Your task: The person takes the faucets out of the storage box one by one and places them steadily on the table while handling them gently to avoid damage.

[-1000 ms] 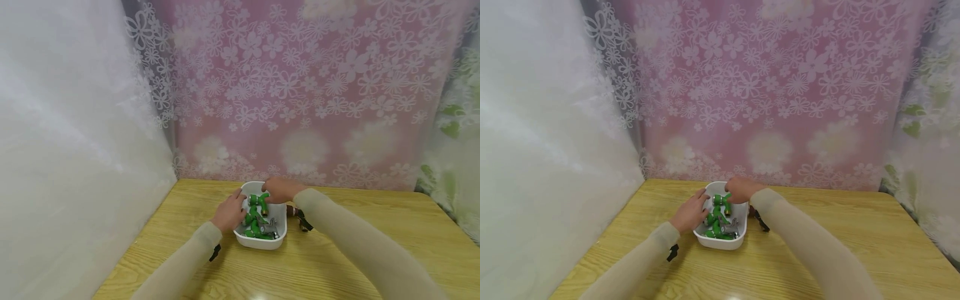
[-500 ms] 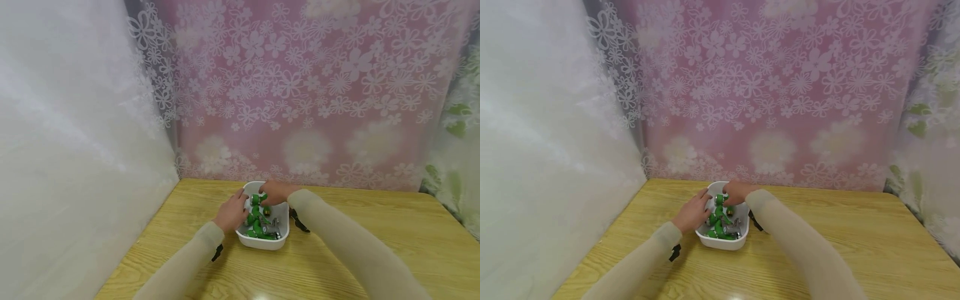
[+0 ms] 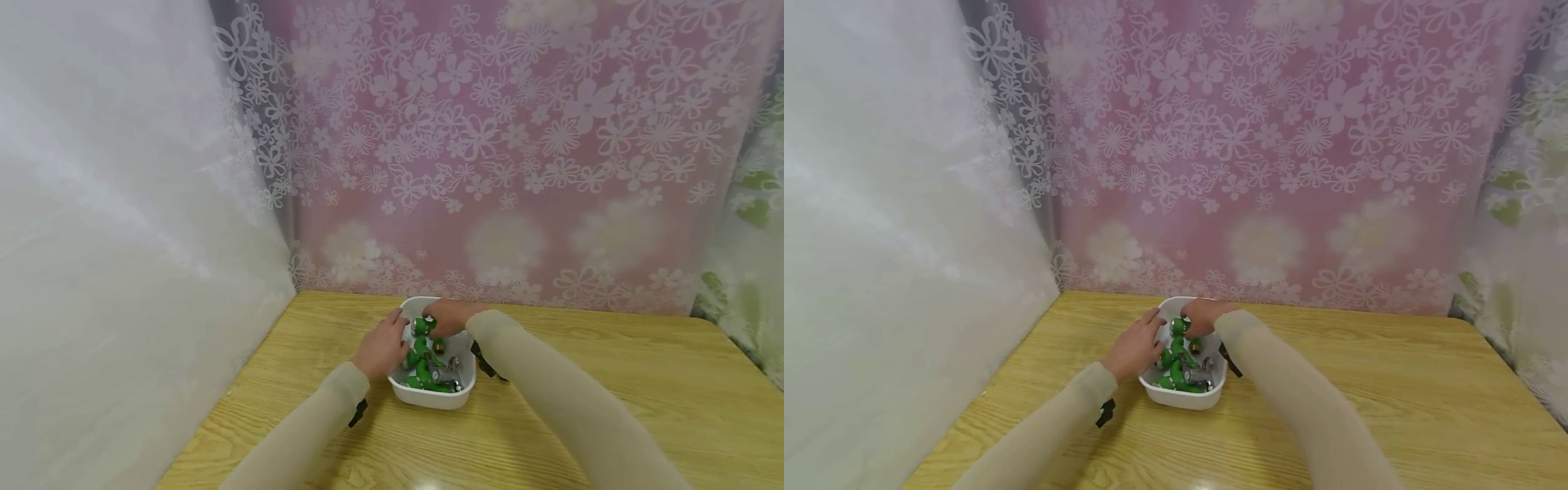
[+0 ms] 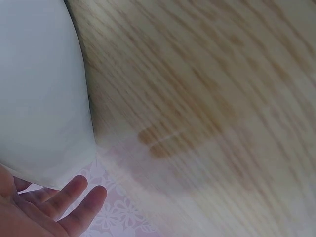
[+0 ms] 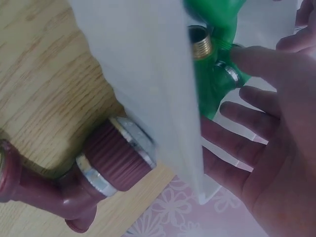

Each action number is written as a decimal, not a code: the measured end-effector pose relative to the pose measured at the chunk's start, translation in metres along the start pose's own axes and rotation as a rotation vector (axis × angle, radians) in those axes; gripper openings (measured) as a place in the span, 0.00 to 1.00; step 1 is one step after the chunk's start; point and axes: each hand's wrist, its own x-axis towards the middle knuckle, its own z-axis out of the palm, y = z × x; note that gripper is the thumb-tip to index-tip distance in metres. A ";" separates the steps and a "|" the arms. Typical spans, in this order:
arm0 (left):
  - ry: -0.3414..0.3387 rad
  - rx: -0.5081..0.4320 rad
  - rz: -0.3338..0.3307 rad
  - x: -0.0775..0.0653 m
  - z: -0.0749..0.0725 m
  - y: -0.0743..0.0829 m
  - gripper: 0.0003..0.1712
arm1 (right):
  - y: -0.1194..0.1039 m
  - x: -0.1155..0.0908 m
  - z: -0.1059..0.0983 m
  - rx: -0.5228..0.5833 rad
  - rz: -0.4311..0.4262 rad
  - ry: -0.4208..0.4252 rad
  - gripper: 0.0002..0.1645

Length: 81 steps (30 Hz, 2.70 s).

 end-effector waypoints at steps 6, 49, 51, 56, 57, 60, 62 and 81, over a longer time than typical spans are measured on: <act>-0.009 -0.012 -0.010 0.000 -0.003 0.002 0.27 | -0.003 0.008 0.004 -0.008 0.000 0.009 0.27; 0.012 0.002 -0.009 0.001 0.001 0.001 0.26 | -0.010 0.002 -0.006 -0.012 0.075 0.016 0.14; 0.009 -0.003 -0.013 0.001 0.001 0.001 0.26 | -0.010 0.001 -0.008 -0.018 0.068 0.017 0.14; 0.007 -0.007 -0.013 0.000 0.001 0.001 0.26 | -0.012 -0.005 -0.012 -0.028 0.023 0.023 0.15; 0.008 -0.006 -0.012 0.000 0.001 0.001 0.26 | -0.013 -0.006 -0.013 -0.028 0.010 0.026 0.15; 0.012 -0.006 -0.008 0.000 0.001 0.001 0.27 | -0.014 -0.011 -0.016 -0.039 -0.029 0.035 0.14; 0.013 -0.011 -0.009 0.000 0.000 0.001 0.27 | -0.014 -0.015 -0.019 -0.049 -0.055 0.039 0.15; 0.003 -0.018 -0.033 -0.002 -0.002 0.002 0.26 | 0.000 -0.053 -0.027 -0.080 -0.146 0.061 0.23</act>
